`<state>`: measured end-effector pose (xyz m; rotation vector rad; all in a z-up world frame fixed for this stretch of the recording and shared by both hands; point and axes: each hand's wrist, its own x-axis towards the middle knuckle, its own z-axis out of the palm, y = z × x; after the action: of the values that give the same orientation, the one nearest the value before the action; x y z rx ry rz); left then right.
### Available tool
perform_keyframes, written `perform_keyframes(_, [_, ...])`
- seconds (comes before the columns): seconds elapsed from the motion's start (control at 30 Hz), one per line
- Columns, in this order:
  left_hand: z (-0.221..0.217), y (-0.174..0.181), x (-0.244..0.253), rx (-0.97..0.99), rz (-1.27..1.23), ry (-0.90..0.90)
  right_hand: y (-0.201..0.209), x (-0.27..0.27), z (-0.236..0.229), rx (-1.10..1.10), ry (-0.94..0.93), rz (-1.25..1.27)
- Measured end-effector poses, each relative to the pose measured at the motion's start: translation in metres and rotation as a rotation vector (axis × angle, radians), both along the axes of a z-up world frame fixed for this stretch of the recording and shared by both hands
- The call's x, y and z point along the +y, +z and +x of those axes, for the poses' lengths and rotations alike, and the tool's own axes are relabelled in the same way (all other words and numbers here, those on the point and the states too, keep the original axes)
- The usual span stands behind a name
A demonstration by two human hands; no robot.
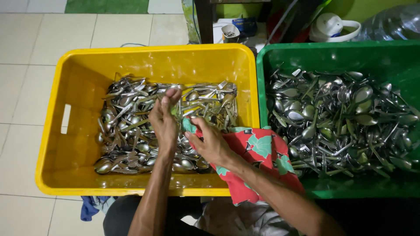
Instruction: Wiping and drying metal spoons and forks using a cloth before sorting them.
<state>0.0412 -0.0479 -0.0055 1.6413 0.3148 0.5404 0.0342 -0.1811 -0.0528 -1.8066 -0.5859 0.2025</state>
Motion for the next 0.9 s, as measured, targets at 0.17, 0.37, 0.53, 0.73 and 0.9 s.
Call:
perform_keyframes(0.17, [-0.002, 0.006, 0.005, 0.027, -0.128, 0.043, 0.027, -0.017, 0.007, 0.416, 0.226, -0.011])
perform_keyframes(0.37, [0.002, -0.026, 0.016, 0.105, -0.421, -0.12, 0.015, -0.008, 0.005, 0.446, 0.185, -0.047])
perform_keyframes(0.53, [-0.01, 0.007, -0.004, 0.114, -0.284, -0.143, 0.023, -0.019, 0.004, 0.235, -0.06, 0.2])
perform_keyframes(0.73, [-0.016, -0.019, 0.0, 0.172, -0.188, -0.257, 0.003, -0.023, 0.042, -0.36, -0.307, 0.059])
perform_keyframes(0.9, [-0.03, -0.026, -0.018, 0.307, -0.044, -0.443, 0.001, -0.026, 0.039, -0.63, -0.27, -0.035])
